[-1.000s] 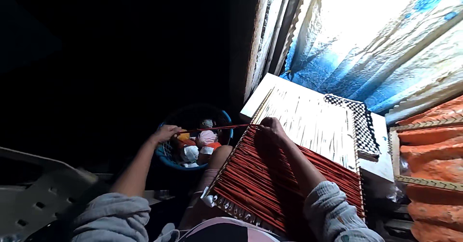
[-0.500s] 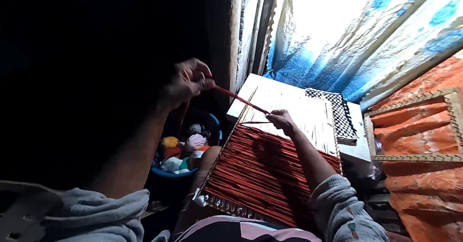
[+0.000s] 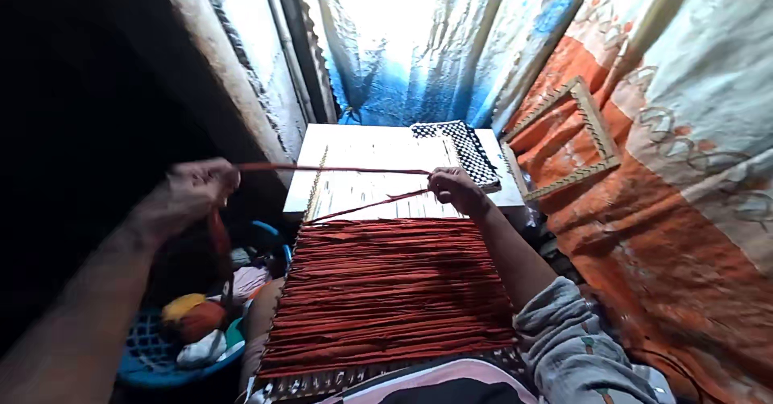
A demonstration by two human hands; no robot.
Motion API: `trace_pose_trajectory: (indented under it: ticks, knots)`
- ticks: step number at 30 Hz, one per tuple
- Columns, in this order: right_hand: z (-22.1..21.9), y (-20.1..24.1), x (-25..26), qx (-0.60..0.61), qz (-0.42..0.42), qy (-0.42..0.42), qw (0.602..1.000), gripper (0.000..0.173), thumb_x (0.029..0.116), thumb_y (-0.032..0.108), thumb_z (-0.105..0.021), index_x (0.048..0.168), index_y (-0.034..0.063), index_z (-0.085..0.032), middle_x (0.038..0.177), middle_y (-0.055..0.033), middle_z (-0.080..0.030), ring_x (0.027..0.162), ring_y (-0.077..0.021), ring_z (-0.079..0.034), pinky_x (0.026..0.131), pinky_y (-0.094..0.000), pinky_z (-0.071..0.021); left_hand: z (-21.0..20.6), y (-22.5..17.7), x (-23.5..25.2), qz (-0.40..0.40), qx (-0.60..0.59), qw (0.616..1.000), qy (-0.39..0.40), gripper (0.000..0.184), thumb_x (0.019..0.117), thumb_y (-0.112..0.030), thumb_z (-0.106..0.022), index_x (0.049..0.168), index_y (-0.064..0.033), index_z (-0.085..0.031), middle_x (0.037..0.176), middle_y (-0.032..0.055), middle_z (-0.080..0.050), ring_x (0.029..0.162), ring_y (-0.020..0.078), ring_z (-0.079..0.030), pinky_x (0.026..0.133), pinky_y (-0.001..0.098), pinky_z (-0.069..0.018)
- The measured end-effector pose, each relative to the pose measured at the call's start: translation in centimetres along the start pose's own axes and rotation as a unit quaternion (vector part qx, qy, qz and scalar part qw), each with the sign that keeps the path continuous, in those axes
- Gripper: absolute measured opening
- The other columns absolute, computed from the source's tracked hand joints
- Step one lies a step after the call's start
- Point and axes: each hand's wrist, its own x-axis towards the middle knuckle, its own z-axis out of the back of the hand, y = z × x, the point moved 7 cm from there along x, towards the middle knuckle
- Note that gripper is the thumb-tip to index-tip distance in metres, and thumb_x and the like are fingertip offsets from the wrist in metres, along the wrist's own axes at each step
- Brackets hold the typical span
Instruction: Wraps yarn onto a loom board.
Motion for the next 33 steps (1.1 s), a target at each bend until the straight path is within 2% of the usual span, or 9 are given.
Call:
trace_pose_trajectory:
  ticks: [3,4,6,7,9,12,17,28,33]
  knots:
    - [2.6,2.4,-1.2,0.056,0.048,-0.056,0.996,0.021,0.0968,0.015,-0.050,0.080,0.0126,-0.063,0.069,0.0041,-0.062,0.050,-0.0016,-0.046,0.045,-0.0188,-0.0373,0.3,-12.4,3.7,-0.143,0.029,0.988,-0.048,0.026,0.1069,-0.027,-0.048,0.102,-0.0079,-0.065,0.072,-0.0064,-0.053,0.054,-0.0027,-0.046,0.051,0.0176,-0.0430]
    - [3.4,3.2,-1.7,0.077,0.075,-0.070,0.992,0.023,0.0963,0.015,-0.049,0.077,0.0142,-0.062,0.067,0.0043,-0.061,0.051,-0.0025,-0.048,0.047,-0.0200,-0.0399,-0.5,-16.1,4.1,-0.178,0.074,0.980,-0.049,0.029,0.1079,-0.026,-0.048,0.104,-0.0038,-0.067,0.076,-0.0005,-0.056,0.059,0.0024,-0.048,0.057,0.0240,-0.0443]
    - [5.2,4.9,-2.9,0.127,0.135,-0.093,0.978,0.027,0.0975,0.015,-0.046,0.074,0.0174,-0.060,0.064,0.0067,-0.058,0.052,-0.0022,-0.050,0.050,-0.0196,-0.0426,-3.7,-21.2,4.6,-0.227,0.115,0.967,0.003,0.027,0.1065,-0.015,-0.052,0.106,0.0067,-0.069,0.091,0.0200,-0.068,0.078,0.0254,-0.063,0.077,0.0496,-0.0513]
    - [6.3,5.3,-3.5,0.147,0.149,-0.115,0.971,0.028,0.0993,0.014,-0.044,0.076,0.0170,-0.060,0.064,0.0066,-0.059,0.053,-0.0025,-0.051,0.051,-0.0195,-0.0442,-5.8,-21.8,5.0,-0.242,0.115,0.963,0.039,0.023,0.1045,-0.012,-0.057,0.104,0.0064,-0.070,0.093,0.0217,-0.069,0.082,0.0300,-0.065,0.079,0.0544,-0.0516]
    - [8.4,4.5,-4.3,0.152,0.140,-0.156,0.966,0.025,0.1007,0.014,-0.045,0.082,0.0144,-0.061,0.069,0.0048,-0.060,0.057,-0.0041,-0.053,0.054,-0.0205,-0.0450,-10.2,-20.7,6.0,-0.234,0.097,0.962,0.105,0.014,0.1015,-0.012,-0.064,0.100,0.0005,-0.071,0.088,0.0152,-0.068,0.079,0.0250,-0.064,0.077,0.0504,-0.0532]
    - [11.1,0.2,-5.0,0.109,0.038,-0.225,0.967,0.018,0.1049,0.014,-0.051,0.100,0.0037,-0.064,0.077,-0.0017,-0.066,0.064,-0.0095,-0.061,0.061,-0.0260,-0.0543,-15.5,-16.5,6.8,-0.189,0.050,0.966,0.170,0.010,0.0989,-0.012,-0.068,0.099,-0.0025,-0.071,0.080,0.0095,-0.066,0.069,0.0191,-0.061,0.069,0.0441,-0.0525]
    - [13.3,-6.6,-6.8,0.094,-0.071,-0.251,0.961,0.017,0.1049,0.011,-0.054,0.115,0.0017,-0.063,0.085,-0.0032,-0.066,0.064,-0.0089,-0.059,0.060,-0.0251,-0.0527,-19.2,-11.3,5.9,-0.122,-0.013,0.974,0.191,0.016,0.1018,-0.015,-0.064,0.093,-0.0024,-0.070,0.071,0.0070,-0.060,0.060,0.0162,-0.052,0.059,0.0381,-0.0460]
    - [12.7,-10.4,-9.6,0.071,-0.143,-0.308,0.938,0.011,0.1010,0.005,-0.057,0.110,0.0039,-0.064,0.081,-0.0011,-0.063,0.062,-0.0066,-0.054,0.059,-0.0238,-0.0487,-20.9,-7.9,5.5,-0.104,-0.010,0.978,0.180,0.020,0.1020,-0.018,-0.064,0.088,-0.0043,-0.067,0.069,0.0063,-0.058,0.061,0.0166,-0.054,0.061,0.0397,-0.0466]
    - [13.3,-10.9,-9.3,-0.034,-0.130,-0.325,0.936,0.013,0.0957,0.002,-0.065,0.109,0.0025,-0.065,0.082,-0.0041,-0.065,0.061,-0.0071,-0.056,0.056,-0.0237,-0.0489,-19.6,-6.2,5.6,-0.073,-0.003,0.985,0.159,0.020,0.1031,-0.017,-0.063,0.091,-0.0025,-0.069,0.071,0.0073,-0.060,0.062,0.0175,-0.054,0.063,0.0420,-0.0468]
